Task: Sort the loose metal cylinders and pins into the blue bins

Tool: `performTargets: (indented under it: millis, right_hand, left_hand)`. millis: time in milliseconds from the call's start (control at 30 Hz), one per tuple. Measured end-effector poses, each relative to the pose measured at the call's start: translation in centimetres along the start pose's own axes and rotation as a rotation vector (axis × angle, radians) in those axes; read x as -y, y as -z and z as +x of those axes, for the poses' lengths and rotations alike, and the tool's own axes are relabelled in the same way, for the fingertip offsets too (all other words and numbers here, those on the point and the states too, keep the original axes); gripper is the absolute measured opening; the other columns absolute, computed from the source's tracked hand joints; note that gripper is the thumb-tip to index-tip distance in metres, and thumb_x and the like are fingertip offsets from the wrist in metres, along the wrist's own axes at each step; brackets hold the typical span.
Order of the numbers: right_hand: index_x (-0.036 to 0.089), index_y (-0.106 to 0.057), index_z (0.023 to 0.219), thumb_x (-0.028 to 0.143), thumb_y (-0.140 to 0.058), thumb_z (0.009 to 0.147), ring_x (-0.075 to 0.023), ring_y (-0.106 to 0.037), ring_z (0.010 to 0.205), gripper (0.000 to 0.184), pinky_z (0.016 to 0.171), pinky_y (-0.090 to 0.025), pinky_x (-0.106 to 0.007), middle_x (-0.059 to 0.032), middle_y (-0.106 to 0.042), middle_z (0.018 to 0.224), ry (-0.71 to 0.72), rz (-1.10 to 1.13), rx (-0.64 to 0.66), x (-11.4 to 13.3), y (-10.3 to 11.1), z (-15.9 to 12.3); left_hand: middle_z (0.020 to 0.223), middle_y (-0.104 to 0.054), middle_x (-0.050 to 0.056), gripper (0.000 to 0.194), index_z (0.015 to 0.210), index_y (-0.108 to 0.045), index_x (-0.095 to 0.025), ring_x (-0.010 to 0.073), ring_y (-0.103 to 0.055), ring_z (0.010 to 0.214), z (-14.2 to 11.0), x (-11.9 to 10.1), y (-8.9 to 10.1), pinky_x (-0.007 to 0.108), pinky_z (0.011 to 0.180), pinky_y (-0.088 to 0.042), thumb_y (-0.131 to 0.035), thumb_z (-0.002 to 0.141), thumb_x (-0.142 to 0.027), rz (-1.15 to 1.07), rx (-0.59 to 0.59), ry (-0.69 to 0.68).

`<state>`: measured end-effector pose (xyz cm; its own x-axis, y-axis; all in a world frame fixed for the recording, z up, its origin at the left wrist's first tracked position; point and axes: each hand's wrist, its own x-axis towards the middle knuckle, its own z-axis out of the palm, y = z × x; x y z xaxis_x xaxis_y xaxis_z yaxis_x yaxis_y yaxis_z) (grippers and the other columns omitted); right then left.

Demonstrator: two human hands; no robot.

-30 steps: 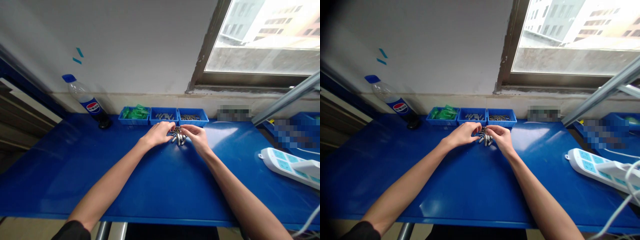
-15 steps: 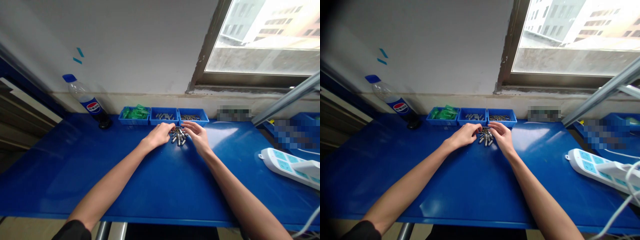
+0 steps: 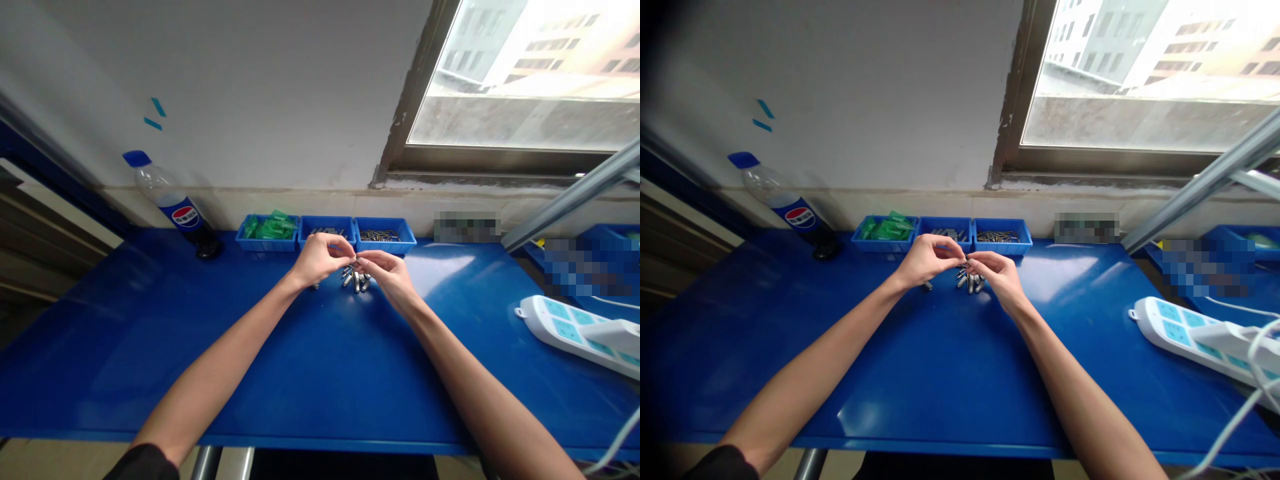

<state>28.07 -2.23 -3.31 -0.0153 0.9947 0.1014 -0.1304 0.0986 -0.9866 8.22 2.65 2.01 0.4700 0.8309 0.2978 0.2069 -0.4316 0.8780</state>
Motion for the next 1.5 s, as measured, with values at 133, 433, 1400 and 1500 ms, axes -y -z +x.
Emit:
performTargets:
  millis: [133,433,1400,1500]
  right_hand:
    - [0.023,-0.082,0.094,0.046,-0.091,0.075,-0.0187,-0.071,0.073,0.031,0.077,-0.056,-0.034,-0.0039,-0.079,0.083,-0.08,0.055,0.001,0.1,0.1,0.0]
    - [0.022,-0.082,0.092,0.044,-0.094,0.068,-0.0205,-0.073,0.076,0.034,0.082,-0.059,-0.038,-0.0048,-0.08,0.084,-0.088,0.1,-0.069,0.2,0.1,0.1]
    - [0.026,-0.075,0.115,0.044,-0.084,0.079,-0.0256,-0.075,0.096,0.041,0.094,-0.057,-0.043,-0.0077,-0.079,0.115,0.055,-0.036,-0.095,0.4,0.1,0.1]
    - [0.025,-0.076,0.111,0.047,-0.083,0.079,-0.0226,-0.074,0.083,0.039,0.088,-0.058,-0.041,-0.005,-0.08,0.097,0.053,-0.096,-0.113,0.5,0.0,0.1]
  left_hand:
    - [0.079,-0.08,0.006,0.009,0.079,-0.081,-0.015,0.0182,-0.076,0.073,0.0,0.0,0.0,0.025,0.071,-0.062,-0.082,0.075,-0.024,0.032,-0.016,0.022]
    - [0.079,-0.079,0.005,0.01,0.083,-0.078,-0.015,0.0178,-0.075,0.072,-0.2,0.9,0.0,0.024,0.069,-0.059,-0.08,0.078,-0.024,0.165,0.051,0.044]
    - [0.091,-0.078,0.005,0.031,0.107,-0.074,-0.016,0.0166,-0.072,0.079,-0.3,1.7,-0.5,0.025,0.077,-0.056,-0.061,0.081,-0.007,0.402,0.072,-0.038]
    - [0.084,-0.078,0.001,0.031,0.108,-0.075,-0.018,0.0146,-0.073,0.073,-0.1,1.1,-0.3,0.024,0.075,-0.058,-0.063,0.08,-0.009,0.263,0.011,-0.027]
